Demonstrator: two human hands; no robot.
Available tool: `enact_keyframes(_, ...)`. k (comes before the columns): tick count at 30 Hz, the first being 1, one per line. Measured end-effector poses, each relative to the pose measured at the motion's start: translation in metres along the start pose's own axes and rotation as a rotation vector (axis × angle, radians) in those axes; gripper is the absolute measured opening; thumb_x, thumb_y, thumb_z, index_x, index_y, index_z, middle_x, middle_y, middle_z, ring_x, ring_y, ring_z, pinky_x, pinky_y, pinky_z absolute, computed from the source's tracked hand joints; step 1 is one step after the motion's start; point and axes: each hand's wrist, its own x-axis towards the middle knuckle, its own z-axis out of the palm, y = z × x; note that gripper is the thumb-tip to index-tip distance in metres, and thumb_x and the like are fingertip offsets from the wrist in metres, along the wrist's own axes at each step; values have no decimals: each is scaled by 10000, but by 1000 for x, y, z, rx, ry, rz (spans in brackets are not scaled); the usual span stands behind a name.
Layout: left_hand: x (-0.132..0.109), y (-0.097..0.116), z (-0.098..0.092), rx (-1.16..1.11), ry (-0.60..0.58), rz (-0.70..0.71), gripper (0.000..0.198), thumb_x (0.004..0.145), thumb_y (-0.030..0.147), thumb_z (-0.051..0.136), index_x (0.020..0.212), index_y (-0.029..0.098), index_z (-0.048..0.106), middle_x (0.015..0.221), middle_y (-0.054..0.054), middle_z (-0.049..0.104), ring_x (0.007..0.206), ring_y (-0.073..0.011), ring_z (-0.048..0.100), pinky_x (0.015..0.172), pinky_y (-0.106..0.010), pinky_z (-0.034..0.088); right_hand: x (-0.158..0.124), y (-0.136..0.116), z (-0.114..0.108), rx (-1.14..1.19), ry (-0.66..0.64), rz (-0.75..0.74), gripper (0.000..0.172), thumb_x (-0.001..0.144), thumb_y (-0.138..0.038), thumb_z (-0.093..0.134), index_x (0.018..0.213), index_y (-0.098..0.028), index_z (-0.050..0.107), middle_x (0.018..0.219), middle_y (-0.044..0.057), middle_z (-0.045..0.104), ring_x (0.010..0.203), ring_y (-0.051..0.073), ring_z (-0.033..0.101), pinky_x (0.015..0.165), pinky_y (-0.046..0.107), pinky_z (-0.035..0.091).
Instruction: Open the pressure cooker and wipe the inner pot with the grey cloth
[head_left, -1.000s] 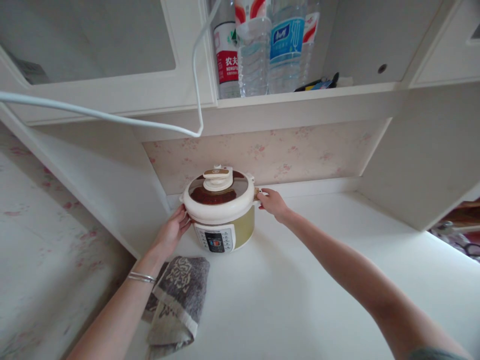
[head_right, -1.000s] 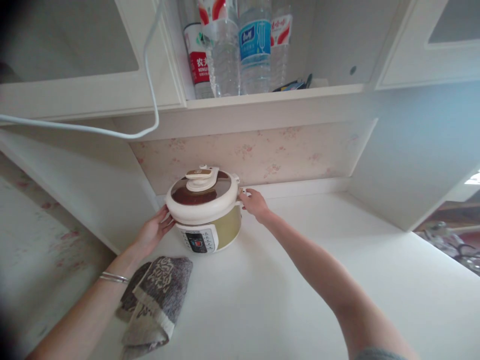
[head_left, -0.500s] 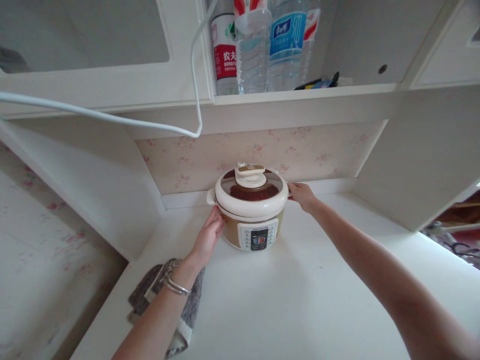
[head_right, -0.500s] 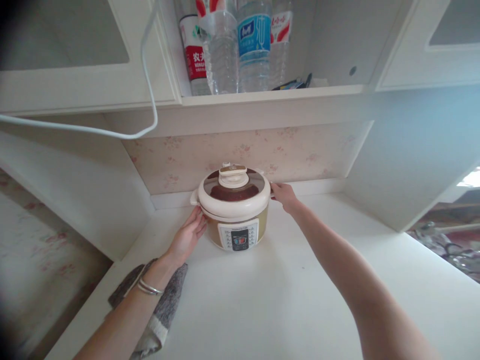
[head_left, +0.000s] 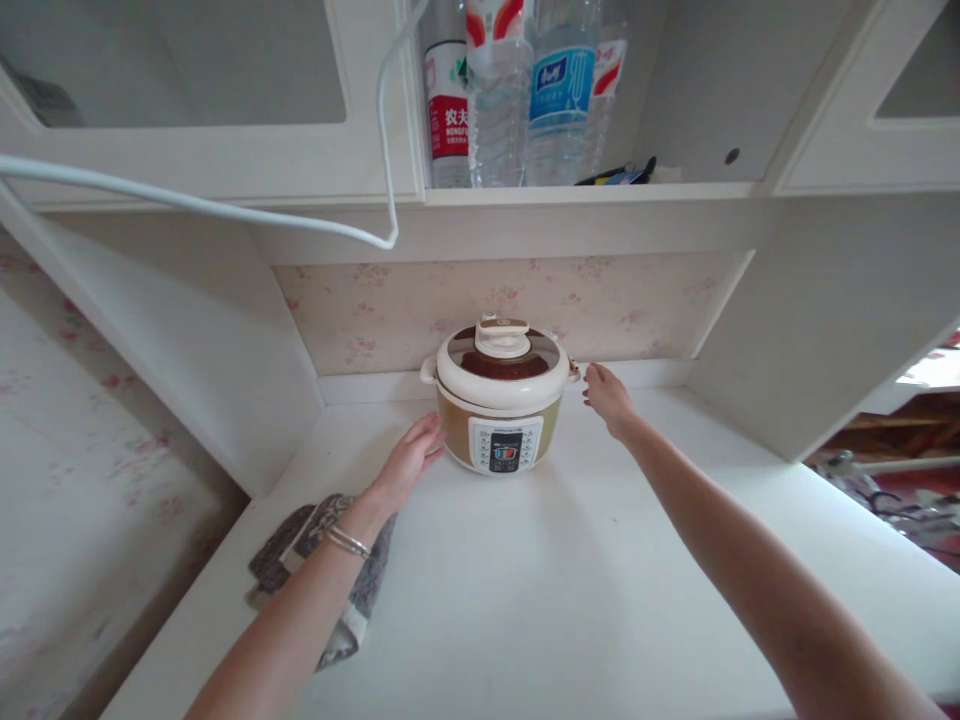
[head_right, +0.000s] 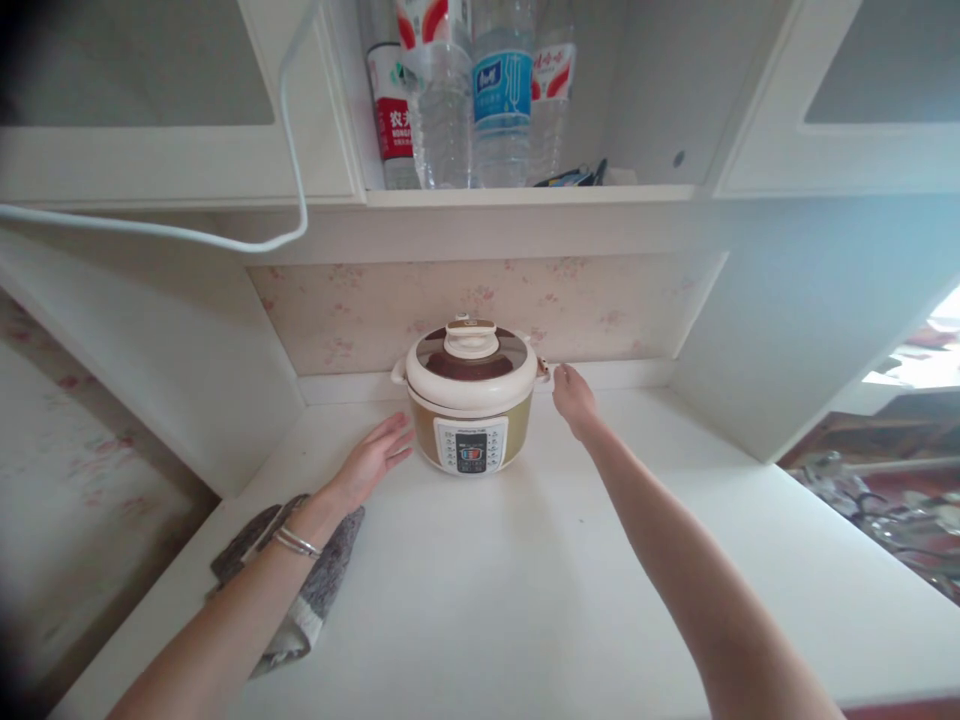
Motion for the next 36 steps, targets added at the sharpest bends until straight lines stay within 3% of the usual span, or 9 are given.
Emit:
enact_keyframes(4, -62, -14, -21, 158, 116, 50, 302, 771, 371, 653, 992, 165, 659, 1071, -115, 672, 908, -216, 661, 866, -364, 503, -55, 24, -9, -101, 15, -103, 356, 862, -424, 427, 1044, -203, 639, 838, 48, 659, 611, 128, 525, 579, 252, 431)
enact_keyframes(9, -130, -34, -93, 537, 422, 184, 270, 760, 407, 649, 965, 233, 677, 1057, -74, 677, 1028, -253, 616, 948, -357, 457, -148, 65, 23, -124, -455, -139, 296, 872, -381, 445, 1030, -231, 645, 822, 33, 681, 648, 149, 573, 643, 291, 474)
enact_keyframes(12, -144, -50, -150, 852, 632, 357, 248, 750, 394, 608, 922, 230, 678, 1072, -86, 657, 1091, -290, 570, 1039, -416, 382, -198, 66, 57, -180, -694, -275, 267, 875, -313, 458, 1035, -230, 655, 972, 58, 685, 810, 177, 618, 745, 319, 498)
enact_keyframes(16, -146, -82, -188, 1122, 612, 311, 424, 778, 399, 511, 1066, 119, 645, 1186, -168, 604, 1164, -349, 525, 1029, -527, 377, -254, 44, 108, -197, -887, -564, 293, 874, -217, 467, 1118, -229, 629, 1139, 57, 636, 1073, 193, 560, 955, 338, 434)
enact_keyframes(19, -150, -103, -168, 1175, 495, 257, 465, 846, 396, 451, 1191, 124, 605, 1332, -161, 525, 1270, -314, 455, 1067, -503, 356, -283, 30, 142, -186, -898, -681, 328, 837, -194, 533, 1155, -238, 601, 1208, 40, 597, 1125, 186, 520, 982, 318, 406)
enact_keyframes(24, -158, -122, -87, 1069, 175, 228, 429, 874, 293, 439, 1267, 188, 573, 1405, -103, 481, 1296, -233, 448, 1089, -414, 361, -289, 25, 152, -356, -724, -649, 263, 856, -281, 554, 1114, -301, 601, 1195, 2, 611, 1091, 219, 530, 957, 410, 366)
enact_keyframes(27, -154, -126, -39, 928, 53, 188, 442, 885, 295, 451, 1308, 209, 546, 1425, -95, 459, 1320, -229, 416, 1108, -404, 330, -272, 36, 121, -478, -614, -575, 213, 907, -304, 476, 1051, -312, 633, 1151, -4, 643, 1080, 219, 544, 950, 422, 344)
enact_keyframes(31, -140, -129, 17, 739, -165, 120, 360, 892, 304, 464, 1197, 228, 638, 1413, -68, 480, 1312, -207, 427, 1110, -356, 325, -246, 66, 54, -633, -515, -530, 286, 936, -309, 396, 1099, -332, 630, 1214, -2, 628, 1150, 221, 524, 963, 423, 343)
enact_keyframes(36, -128, -129, 69, 548, -392, 36, 308, 888, 302, 484, 1115, 215, 673, 1289, -65, 592, 1207, -180, 523, 1042, -291, 387, -216, 111, -26, -785, -362, -370, 339, 941, -395, 352, 1153, -343, 611, 1282, -5, 593, 1220, 225, 496, 980, 439, 362)
